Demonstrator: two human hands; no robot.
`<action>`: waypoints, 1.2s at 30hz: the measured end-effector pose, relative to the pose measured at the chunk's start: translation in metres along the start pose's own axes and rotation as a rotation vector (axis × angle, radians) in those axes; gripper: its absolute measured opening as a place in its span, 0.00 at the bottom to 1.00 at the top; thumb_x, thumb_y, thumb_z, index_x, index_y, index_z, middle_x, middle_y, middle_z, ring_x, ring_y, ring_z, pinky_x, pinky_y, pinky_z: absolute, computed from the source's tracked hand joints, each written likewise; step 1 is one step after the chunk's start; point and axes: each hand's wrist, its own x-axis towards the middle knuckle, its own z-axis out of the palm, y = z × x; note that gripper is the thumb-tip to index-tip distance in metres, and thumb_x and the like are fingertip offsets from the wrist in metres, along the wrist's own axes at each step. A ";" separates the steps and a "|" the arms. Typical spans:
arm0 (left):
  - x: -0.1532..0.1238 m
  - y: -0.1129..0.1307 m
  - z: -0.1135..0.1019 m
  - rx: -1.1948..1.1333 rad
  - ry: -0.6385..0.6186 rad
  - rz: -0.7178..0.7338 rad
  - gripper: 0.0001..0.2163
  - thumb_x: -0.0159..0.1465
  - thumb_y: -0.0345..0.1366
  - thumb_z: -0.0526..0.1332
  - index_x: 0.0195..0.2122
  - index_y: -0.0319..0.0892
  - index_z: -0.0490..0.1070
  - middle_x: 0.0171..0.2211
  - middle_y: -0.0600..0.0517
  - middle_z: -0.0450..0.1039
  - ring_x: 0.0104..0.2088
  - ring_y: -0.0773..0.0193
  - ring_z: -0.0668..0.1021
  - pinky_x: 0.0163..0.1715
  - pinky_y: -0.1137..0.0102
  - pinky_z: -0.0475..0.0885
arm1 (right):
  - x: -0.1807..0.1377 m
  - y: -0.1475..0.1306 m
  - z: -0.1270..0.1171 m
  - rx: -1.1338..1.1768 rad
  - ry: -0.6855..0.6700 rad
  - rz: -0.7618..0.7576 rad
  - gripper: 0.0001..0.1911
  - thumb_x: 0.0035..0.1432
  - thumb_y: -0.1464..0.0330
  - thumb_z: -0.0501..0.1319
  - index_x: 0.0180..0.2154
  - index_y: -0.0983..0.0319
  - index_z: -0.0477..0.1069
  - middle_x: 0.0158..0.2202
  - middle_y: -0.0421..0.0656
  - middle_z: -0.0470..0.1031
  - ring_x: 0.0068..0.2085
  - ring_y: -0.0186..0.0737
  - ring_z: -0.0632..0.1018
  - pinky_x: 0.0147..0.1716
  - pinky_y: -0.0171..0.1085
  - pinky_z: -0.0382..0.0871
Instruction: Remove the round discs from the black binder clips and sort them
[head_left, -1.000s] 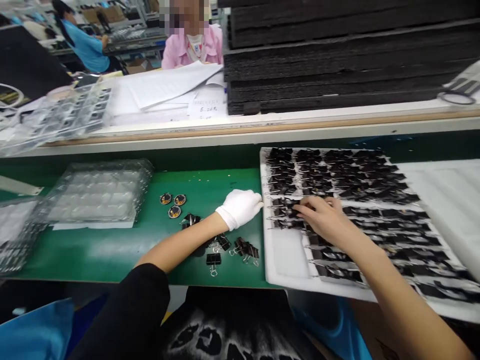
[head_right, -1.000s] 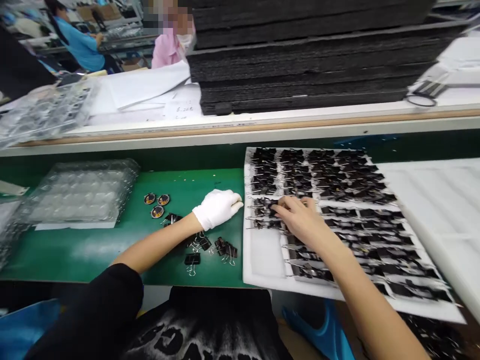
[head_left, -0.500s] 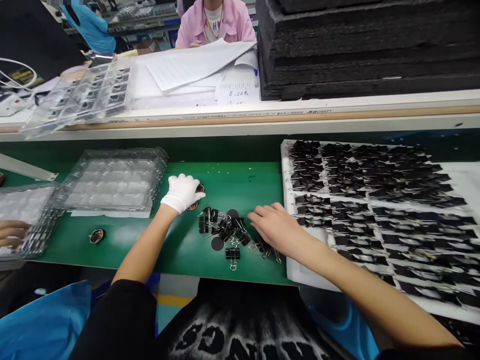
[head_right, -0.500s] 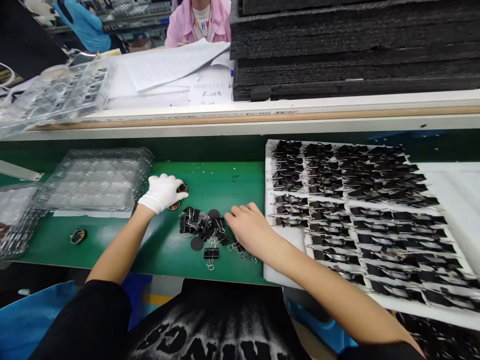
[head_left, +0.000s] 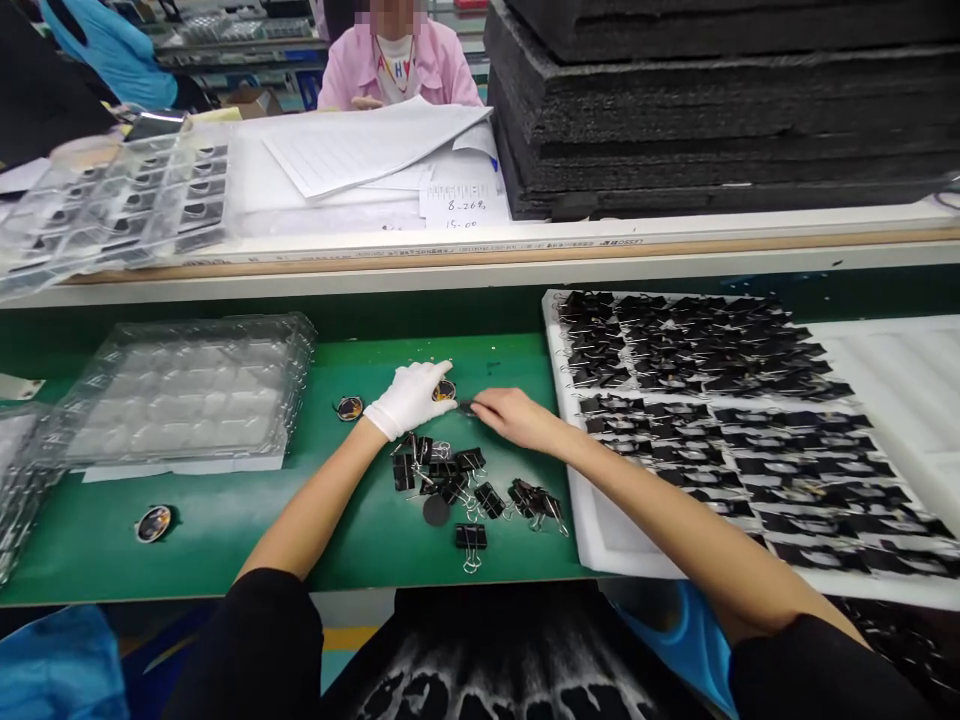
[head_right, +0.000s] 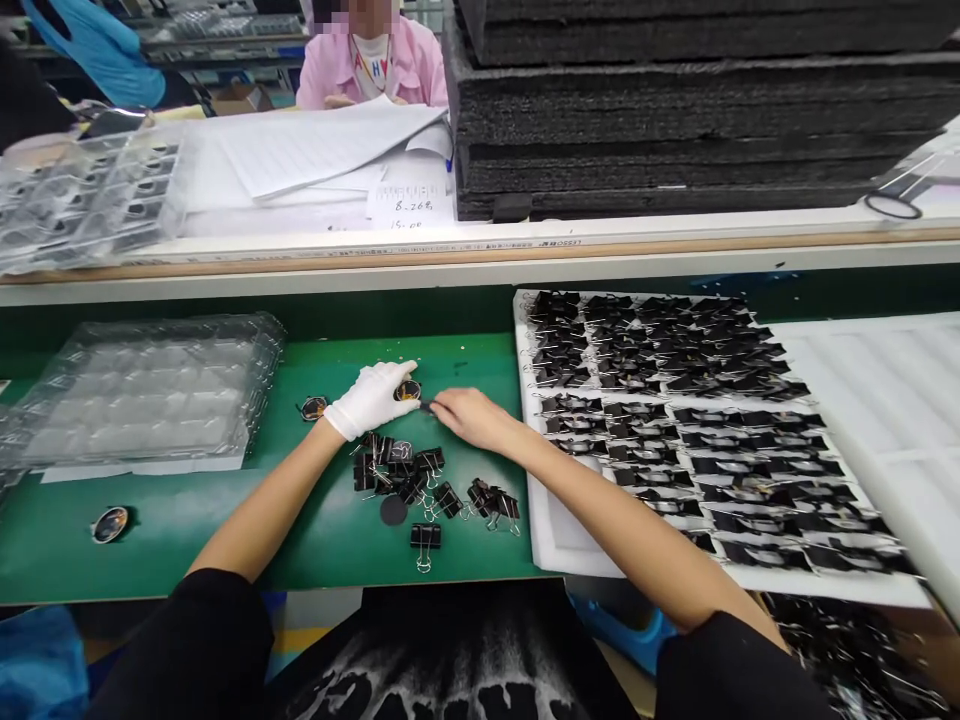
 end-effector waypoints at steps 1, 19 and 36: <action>0.000 -0.002 0.002 -0.016 0.006 0.009 0.35 0.65 0.53 0.65 0.68 0.39 0.60 0.58 0.38 0.74 0.57 0.46 0.76 0.55 0.58 0.67 | 0.004 0.001 0.000 0.116 0.046 0.087 0.14 0.74 0.66 0.52 0.39 0.62 0.74 0.34 0.44 0.79 0.34 0.39 0.79 0.38 0.37 0.69; -0.008 0.007 0.000 -0.077 0.042 0.063 0.28 0.67 0.50 0.62 0.64 0.43 0.64 0.56 0.43 0.74 0.51 0.48 0.80 0.49 0.60 0.72 | 0.015 -0.045 0.006 -0.255 0.030 0.410 0.16 0.72 0.54 0.52 0.46 0.59 0.67 0.43 0.49 0.80 0.35 0.48 0.79 0.30 0.39 0.60; -0.003 0.001 -0.007 -0.076 -0.021 -0.076 0.27 0.62 0.53 0.67 0.58 0.44 0.72 0.52 0.42 0.72 0.49 0.48 0.79 0.49 0.59 0.73 | 0.001 -0.004 -0.021 -0.120 0.100 0.462 0.13 0.64 0.56 0.64 0.42 0.59 0.73 0.43 0.49 0.77 0.46 0.53 0.77 0.44 0.46 0.69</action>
